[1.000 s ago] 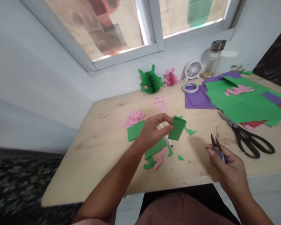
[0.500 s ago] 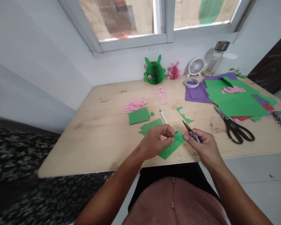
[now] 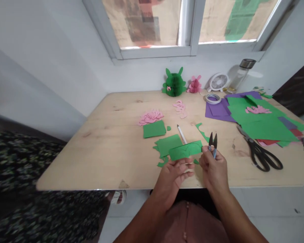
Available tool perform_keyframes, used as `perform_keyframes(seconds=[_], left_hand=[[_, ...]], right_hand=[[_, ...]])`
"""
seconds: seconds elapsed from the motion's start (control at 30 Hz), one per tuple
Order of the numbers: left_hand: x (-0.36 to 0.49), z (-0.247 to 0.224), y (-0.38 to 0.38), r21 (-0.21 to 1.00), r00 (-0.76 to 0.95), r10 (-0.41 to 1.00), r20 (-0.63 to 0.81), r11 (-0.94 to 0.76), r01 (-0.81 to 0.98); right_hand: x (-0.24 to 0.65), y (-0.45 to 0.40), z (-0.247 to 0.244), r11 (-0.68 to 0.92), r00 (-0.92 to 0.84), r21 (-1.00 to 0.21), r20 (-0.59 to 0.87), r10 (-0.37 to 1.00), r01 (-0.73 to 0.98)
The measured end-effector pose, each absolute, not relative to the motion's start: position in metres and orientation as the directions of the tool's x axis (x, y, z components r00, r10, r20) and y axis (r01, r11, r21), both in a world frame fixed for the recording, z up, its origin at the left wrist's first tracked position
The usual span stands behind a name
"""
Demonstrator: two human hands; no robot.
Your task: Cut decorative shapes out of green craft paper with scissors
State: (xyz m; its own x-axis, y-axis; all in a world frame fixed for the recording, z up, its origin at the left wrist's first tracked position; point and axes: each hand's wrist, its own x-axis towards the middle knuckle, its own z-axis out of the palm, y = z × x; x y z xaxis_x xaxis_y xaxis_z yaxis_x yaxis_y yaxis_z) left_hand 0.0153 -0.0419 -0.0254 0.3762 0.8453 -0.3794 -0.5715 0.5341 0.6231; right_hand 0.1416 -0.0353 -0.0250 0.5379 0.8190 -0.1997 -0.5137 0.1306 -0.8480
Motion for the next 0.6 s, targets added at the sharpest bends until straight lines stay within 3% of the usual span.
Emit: perform_keyframes(seconds=[0.07, 0.2, 0.3, 0.6], left_hand=[[0.026, -0.026, -0.041, 0.603, 0.344, 0.862, -0.372, 0.506, -0.617], [0.043, -0.024, -0.03, 0.762, 0.12, 0.946, -0.301, 0.315, -0.565], [0.047, -0.021, -0.019, 0.791, -0.004, 0.959, -0.284, 0.232, -0.567], [0.039, -0.01, 0.001, 0.698, 0.033, 0.926, -0.375, 0.306, -0.647]], right_hand=[[0.136, -0.034, -0.024, 0.136, 0.528, -0.833, -0.206, 0.824, -0.536], [0.127, -0.031, -0.024, 0.148, 0.522, -0.819, -0.203, 0.828, -0.555], [0.123, -0.029, -0.025, 0.135, 0.516, -0.827, -0.205, 0.831, -0.546], [0.133, -0.04, -0.029, -0.014, 0.409, -0.911, -0.2, 0.89, -0.413]])
